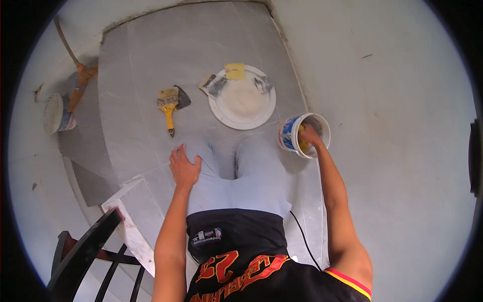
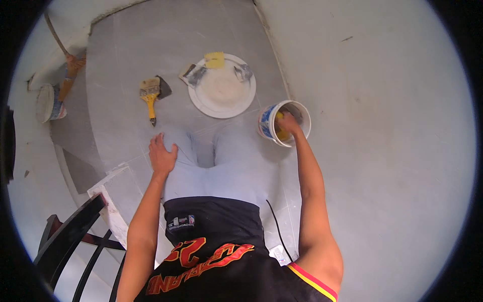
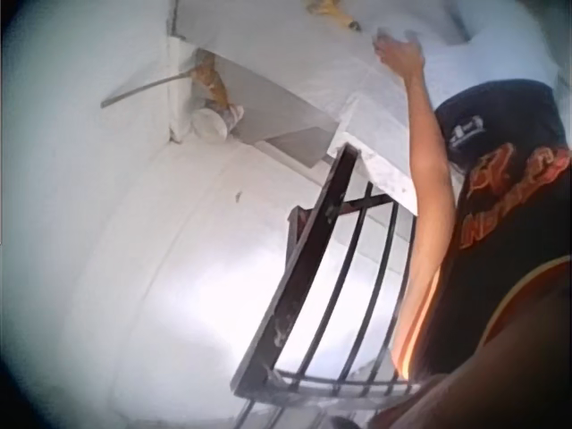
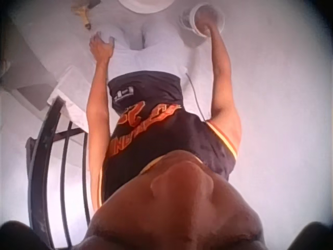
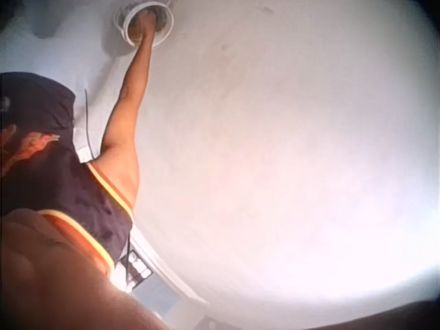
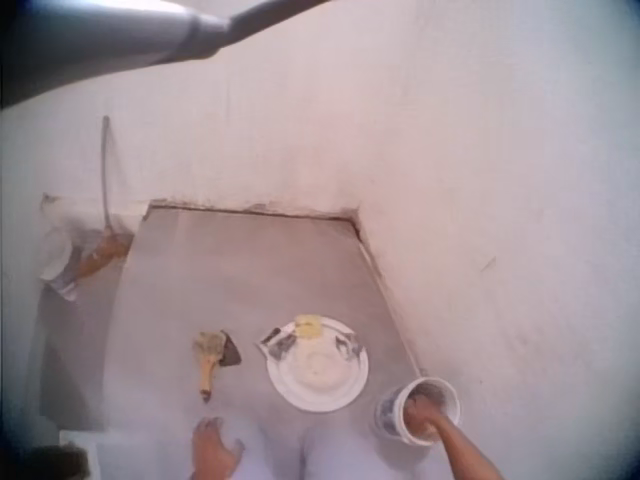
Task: Applying grout or plaster to tiled floor joints using a sponge and mixing tools.
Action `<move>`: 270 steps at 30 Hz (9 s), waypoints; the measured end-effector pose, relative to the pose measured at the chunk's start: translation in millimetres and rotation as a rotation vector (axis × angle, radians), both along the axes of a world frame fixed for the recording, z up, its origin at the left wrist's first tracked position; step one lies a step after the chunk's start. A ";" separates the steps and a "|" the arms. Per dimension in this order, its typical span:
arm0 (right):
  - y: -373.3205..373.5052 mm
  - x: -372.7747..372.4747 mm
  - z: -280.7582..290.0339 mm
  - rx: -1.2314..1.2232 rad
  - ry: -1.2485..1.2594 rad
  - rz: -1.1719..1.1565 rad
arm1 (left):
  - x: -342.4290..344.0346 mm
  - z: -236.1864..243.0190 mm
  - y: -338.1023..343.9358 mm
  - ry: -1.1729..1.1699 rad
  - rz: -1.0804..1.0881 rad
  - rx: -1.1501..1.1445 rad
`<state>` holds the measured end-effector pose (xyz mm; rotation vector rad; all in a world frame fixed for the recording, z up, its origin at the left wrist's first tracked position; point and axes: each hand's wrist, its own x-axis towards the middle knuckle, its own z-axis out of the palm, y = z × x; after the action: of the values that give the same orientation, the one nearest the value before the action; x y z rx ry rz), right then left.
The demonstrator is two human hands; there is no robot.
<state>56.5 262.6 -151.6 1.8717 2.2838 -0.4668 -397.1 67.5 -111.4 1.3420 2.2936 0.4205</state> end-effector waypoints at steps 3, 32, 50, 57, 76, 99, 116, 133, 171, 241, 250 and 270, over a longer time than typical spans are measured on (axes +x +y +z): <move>3.4 -38.4 39.9 -0.559 0.892 -0.632 | -14.6 1.3 -8.2 0.037 0.034 -0.010; 99.0 -240.2 58.0 -0.690 0.699 -0.048 | -10.5 5.5 -0.9 -0.059 0.082 -0.007; 99.4 -266.8 -17.2 -0.080 -0.047 0.413 | -12.7 0.1 0.5 -0.052 0.093 0.010; 90.0 -227.1 29.4 0.003 0.330 0.348 | -6.2 0.0 3.6 -0.084 0.082 0.000; -8.6 -12.9 2.7 -0.271 0.577 -0.219 | -10.0 -12.4 -1.3 -0.009 0.072 0.035; -15.5 -2.1 51.1 -0.161 0.303 0.020 | -10.0 -5.3 -2.2 0.003 0.069 0.005; 27.1 -82.6 148.8 -0.594 1.096 -0.408 | -10.0 -4.2 -2.2 -0.026 0.054 0.068; 96.9 -247.0 -22.4 -0.079 0.243 0.392 | -14.3 -2.5 -3.4 -0.059 0.096 0.049; 7.2 -14.6 -55.0 -0.065 0.021 -0.003 | -13.9 -9.3 -9.6 -0.010 0.094 -0.011; 60.1 -196.4 98.7 -0.069 0.641 0.166 | -9.8 -8.0 -8.3 -0.051 0.114 0.026; -50.6 -71.9 125.7 0.318 0.376 -0.071 | -16.2 -1.8 -2.2 -0.053 0.071 0.014; -68.7 -35.4 90.8 0.279 0.450 -0.545 | -15.5 -8.3 -73.1 -0.029 -0.144 0.287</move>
<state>21.1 193.9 -60.7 2.7944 2.1347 -0.7307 -412.6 -5.7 -119.6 1.6134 2.1555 0.7370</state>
